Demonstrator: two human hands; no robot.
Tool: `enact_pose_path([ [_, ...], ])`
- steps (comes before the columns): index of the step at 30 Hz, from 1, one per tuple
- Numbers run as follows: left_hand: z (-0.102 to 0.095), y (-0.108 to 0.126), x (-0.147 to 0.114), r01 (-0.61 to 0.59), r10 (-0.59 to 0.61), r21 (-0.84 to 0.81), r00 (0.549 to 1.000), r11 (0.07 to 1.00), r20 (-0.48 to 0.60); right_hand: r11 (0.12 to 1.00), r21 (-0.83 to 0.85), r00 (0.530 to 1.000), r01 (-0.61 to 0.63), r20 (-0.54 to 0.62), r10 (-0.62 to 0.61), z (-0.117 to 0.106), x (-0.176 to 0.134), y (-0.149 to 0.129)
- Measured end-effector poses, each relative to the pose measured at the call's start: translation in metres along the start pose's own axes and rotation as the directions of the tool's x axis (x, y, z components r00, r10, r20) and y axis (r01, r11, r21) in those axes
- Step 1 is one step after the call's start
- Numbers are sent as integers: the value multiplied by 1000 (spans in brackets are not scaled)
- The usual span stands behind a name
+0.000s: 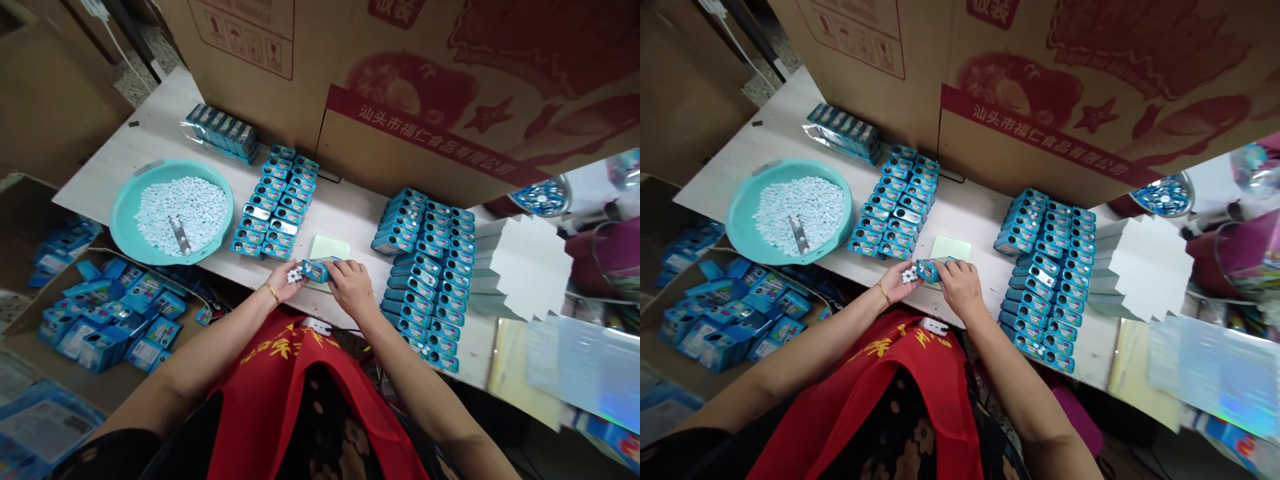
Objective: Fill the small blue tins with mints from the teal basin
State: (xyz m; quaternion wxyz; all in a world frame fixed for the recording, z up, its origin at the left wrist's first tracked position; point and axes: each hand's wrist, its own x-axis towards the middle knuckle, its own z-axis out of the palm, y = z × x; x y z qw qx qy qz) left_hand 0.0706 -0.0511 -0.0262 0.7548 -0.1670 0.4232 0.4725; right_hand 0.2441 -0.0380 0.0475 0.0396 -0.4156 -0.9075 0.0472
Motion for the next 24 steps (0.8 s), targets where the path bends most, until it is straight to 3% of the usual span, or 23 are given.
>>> enact_pose_path([
  [7, -2, 1, 1, -6, 6, 28, 1000, 1000, 11, 1000, 14, 1000, -21, -23, 21, 3, -9, 3],
  [12, -5, 2, 2, 7, -8, 31, 1000, 999, 23, 945, 301, 985, -127, -77, 157, 29, -14, 21],
  [15, -7, 5, -1, 18, -19, 33, 999, 999, 26, 801, 579, 959, -153, -110, 263, 51, -12, 33],
  [18, -11, 7, -8, 16, -17, 48, 1000, 999, 8, 567, 795, 910, -216, -46, 412, 76, -5, 39],
  [21, -18, 7, -17, 9, -8, 55, 1000, 998, -24, 346, 901, 853, -261, 47, 520, 95, 3, 40],
  [24, -30, 4, -27, 28, -25, 58, 999, 998, -46, 276, 918, 827, -284, 89, 555, 101, 3, 42],
])
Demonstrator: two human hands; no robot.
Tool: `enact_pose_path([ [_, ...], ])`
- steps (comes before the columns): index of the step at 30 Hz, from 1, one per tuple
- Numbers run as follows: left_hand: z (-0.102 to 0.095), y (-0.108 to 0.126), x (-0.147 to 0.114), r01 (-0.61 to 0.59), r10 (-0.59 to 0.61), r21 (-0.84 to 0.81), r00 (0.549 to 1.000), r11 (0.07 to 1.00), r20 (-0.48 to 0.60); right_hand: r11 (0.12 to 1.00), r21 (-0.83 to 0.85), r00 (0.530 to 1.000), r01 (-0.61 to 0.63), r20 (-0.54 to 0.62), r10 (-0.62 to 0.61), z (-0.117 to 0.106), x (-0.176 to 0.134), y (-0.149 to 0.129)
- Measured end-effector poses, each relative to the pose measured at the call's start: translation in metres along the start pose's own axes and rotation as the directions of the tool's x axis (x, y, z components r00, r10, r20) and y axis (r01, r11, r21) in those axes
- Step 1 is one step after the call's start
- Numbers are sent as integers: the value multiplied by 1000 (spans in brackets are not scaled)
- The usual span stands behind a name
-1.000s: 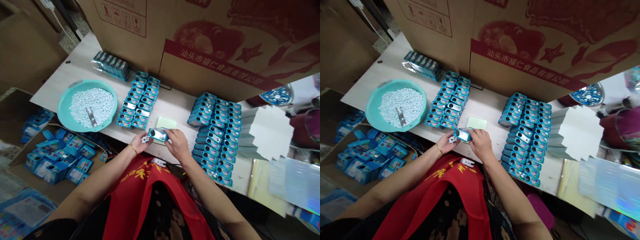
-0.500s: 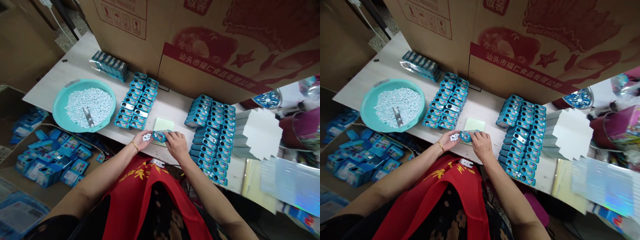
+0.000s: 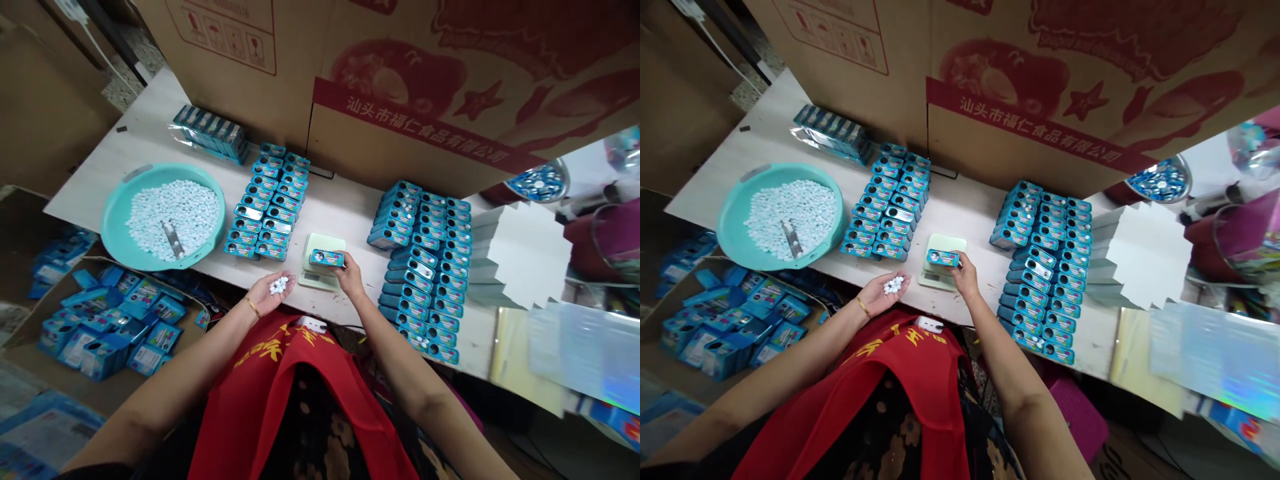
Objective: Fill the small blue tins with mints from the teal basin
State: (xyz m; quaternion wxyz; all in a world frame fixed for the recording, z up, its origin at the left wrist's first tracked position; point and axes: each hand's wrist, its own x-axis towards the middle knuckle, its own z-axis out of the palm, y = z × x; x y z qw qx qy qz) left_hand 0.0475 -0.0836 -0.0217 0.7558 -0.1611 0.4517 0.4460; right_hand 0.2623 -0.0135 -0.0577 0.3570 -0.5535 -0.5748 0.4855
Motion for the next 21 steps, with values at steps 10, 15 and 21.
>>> enact_pose_path([
  [10, -37, 0, -16, 8, -12, -49, 997, 999, -75, 999, 24, 981, -35, -190, 39, -55, -17, 0],
  [15, -38, 0, -21, -11, 11, -7, 996, 1000, -89, 969, 188, 908, -160, -356, 220, -67, -16, 12],
  [21, -39, -1, -21, 4, -4, 7, 998, 1000, -55, 989, 122, 921, -87, -369, 126, -67, -16, 0],
])
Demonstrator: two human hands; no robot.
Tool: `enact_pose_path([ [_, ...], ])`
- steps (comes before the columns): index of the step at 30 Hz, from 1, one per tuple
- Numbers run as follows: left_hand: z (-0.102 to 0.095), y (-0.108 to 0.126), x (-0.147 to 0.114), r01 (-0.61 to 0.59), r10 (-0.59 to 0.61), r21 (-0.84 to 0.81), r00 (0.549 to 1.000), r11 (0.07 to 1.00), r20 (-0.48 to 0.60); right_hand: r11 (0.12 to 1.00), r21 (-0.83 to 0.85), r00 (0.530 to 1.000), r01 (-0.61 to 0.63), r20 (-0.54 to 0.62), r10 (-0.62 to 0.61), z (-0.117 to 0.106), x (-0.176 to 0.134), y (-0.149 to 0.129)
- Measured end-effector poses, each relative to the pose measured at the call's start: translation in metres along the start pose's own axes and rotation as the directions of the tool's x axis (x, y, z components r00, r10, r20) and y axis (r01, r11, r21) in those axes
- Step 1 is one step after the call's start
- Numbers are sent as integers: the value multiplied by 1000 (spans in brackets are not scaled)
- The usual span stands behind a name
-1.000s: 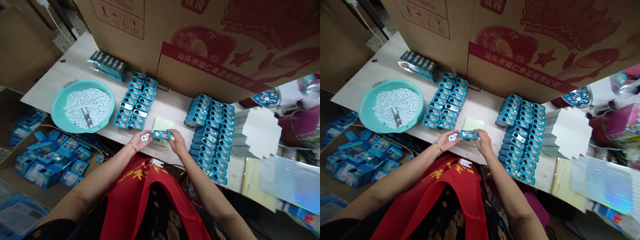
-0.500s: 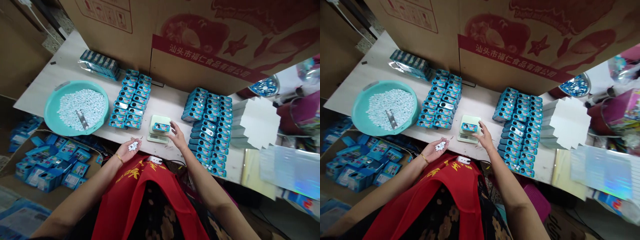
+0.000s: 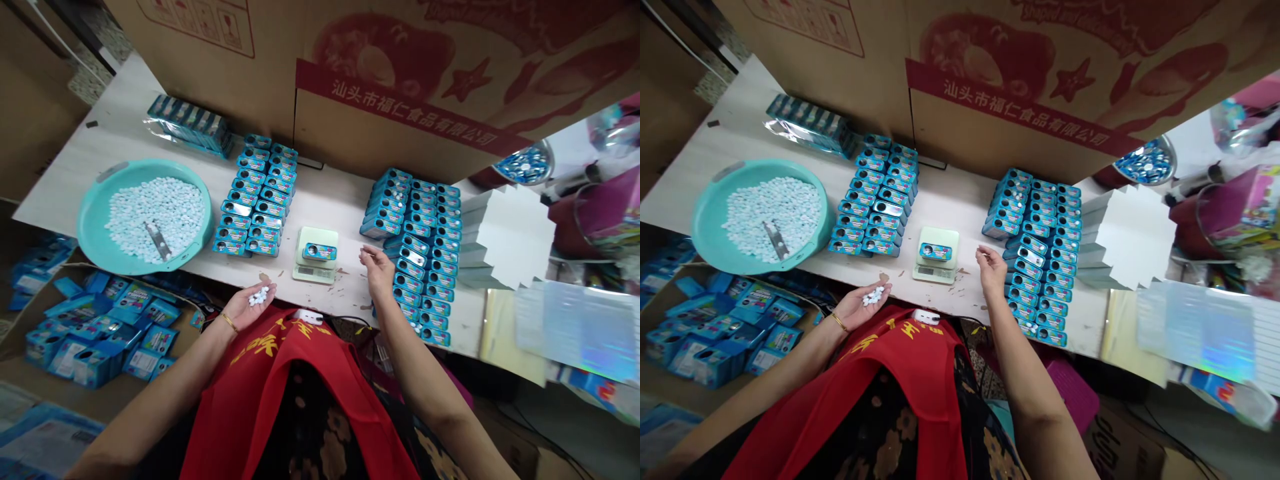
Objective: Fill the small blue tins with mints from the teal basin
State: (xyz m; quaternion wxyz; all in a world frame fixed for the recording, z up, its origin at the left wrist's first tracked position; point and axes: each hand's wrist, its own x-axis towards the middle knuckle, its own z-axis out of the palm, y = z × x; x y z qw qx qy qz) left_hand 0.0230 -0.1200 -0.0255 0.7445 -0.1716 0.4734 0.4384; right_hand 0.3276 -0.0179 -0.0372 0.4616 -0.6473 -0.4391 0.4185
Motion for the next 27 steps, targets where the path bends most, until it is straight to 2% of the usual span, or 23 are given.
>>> enact_pose_path([
  [2, -1, 0, 1, 7, -7, -1, 1000, 1000, -2, 994, -80, 994, 75, 79, -69, 4, -2, -7],
  [4, 0, 0, 1, 17, -17, -2, 1000, 1000, -4, 969, -164, 967, 184, 209, -148, 11, -5, -14],
  [7, 1, 0, 1, 23, -23, -7, 1000, 1000, -4, 880, -273, 870, 389, 423, -254, 26, -10, -28],
  [9, 2, 0, -1, 19, -19, -18, 1000, 1000, -8, 800, -337, 815, 497, 498, -297, 34, -12, -36],
  [13, 1, 1, -5, 13, -13, -36, 1000, 999, -7, 700, -419, 784, 578, 523, -334, 41, -11, -37],
  [18, 12, -1, 4, 22, -20, -37, 998, 999, 51, 766, -389, 800, 512, 541, -260, 45, -9, -19],
  [20, 23, -1, 13, 27, -24, -45, 997, 999, 78, 745, -405, 793, 530, 548, -267, 49, -15, -27],
  [22, 35, 1, 23, 23, -18, -58, 996, 998, 87, 640, -436, 734, 632, 602, -315, 54, -27, -46],
  [25, 51, 6, 33, 1, 10, -93, 994, 996, 113, 409, -470, 608, 782, 722, -332, 58, -45, -80],
  [27, 58, 9, 36, -20, 34, -105, 991, 994, 132, 306, -496, 578, 813, 756, -307, 60, -52, -91],
])
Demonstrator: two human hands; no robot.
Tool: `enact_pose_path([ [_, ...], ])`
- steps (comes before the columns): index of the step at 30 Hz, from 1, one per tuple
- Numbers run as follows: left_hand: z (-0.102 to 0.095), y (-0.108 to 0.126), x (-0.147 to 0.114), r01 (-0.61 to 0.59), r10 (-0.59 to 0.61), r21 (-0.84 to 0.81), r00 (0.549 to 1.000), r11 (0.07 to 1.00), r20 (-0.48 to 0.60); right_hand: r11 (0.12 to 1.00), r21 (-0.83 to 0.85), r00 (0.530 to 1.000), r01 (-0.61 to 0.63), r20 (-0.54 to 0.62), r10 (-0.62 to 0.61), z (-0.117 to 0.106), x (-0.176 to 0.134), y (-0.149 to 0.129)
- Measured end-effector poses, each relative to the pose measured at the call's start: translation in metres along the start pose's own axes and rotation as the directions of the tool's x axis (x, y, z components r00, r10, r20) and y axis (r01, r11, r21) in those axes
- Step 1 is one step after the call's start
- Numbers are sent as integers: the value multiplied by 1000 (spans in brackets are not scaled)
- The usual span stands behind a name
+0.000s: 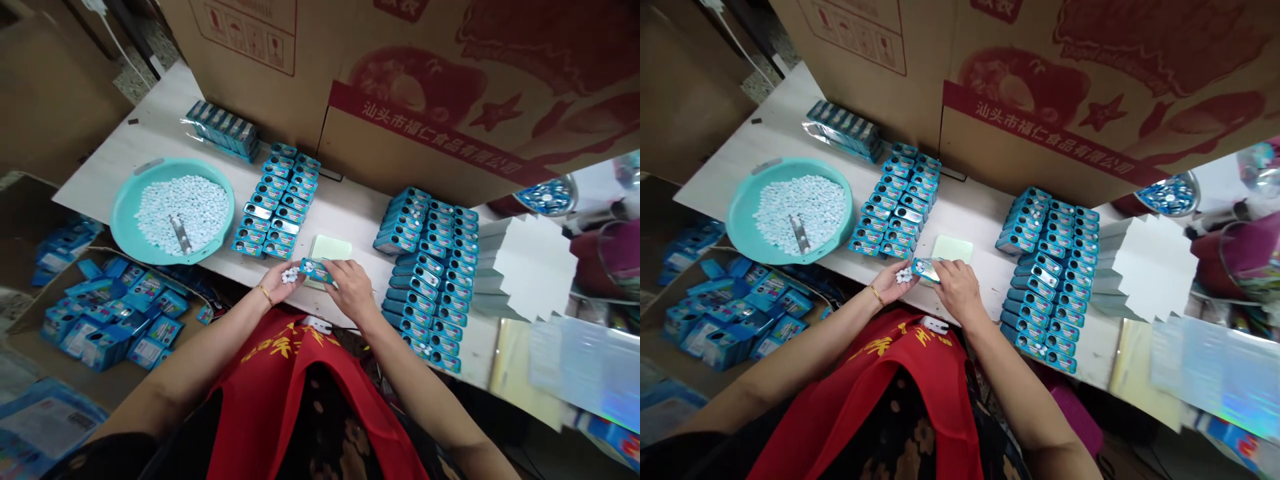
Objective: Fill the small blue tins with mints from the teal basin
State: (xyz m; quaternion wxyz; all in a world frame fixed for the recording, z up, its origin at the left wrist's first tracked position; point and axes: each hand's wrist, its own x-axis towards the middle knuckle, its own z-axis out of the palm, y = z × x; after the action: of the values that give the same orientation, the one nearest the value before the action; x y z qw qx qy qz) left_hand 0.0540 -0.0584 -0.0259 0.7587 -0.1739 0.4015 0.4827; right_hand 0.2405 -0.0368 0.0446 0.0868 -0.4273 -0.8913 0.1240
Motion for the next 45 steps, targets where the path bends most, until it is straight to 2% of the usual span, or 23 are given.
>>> enact_pose_path([
  [5, 5, 0, -1, -5, 5, 75, 1000, 997, 7, 996, -84, 999, -12, 41, 15, 3, -3, 2],
  [12, 4, -3, 0, 11, -13, 67, 999, 998, 31, 997, -69, 999, 33, 31, -31, -4, -8, 1],
  [18, 5, -3, 4, 1, -6, 98, 999, 995, 43, 998, -49, 999, -31, 27, 32, 1, -12, 11],
  [25, 10, -8, 7, 31, -36, 81, 998, 996, 59, 997, -72, 1000, 30, 11, -29, -8, -12, 3],
  [29, 13, -9, 8, 28, -33, 103, 998, 994, 45, 998, 27, 998, -52, -29, 53, 3, -11, 13],
  [32, 11, -7, 6, 19, -25, 116, 999, 993, 47, 975, 195, 985, -109, -110, 133, 12, -13, 24],
  [35, 7, -2, 2, 23, -27, 102, 999, 995, 29, 909, 388, 958, -152, -169, 232, 29, -12, 37],
  [39, -3, 3, -9, 7, -6, 76, 1000, 997, -17, 800, 558, 919, -221, -156, 363, 60, -6, 57],
  [42, -13, 3, -19, 12, -8, 79, 999, 997, -50, 774, 583, 903, -245, -153, 401, 71, -6, 65],
  [45, -21, -3, -30, 51, -48, 91, 998, 995, -40, 860, 462, 917, -216, -205, 341, 59, -10, 53],
])
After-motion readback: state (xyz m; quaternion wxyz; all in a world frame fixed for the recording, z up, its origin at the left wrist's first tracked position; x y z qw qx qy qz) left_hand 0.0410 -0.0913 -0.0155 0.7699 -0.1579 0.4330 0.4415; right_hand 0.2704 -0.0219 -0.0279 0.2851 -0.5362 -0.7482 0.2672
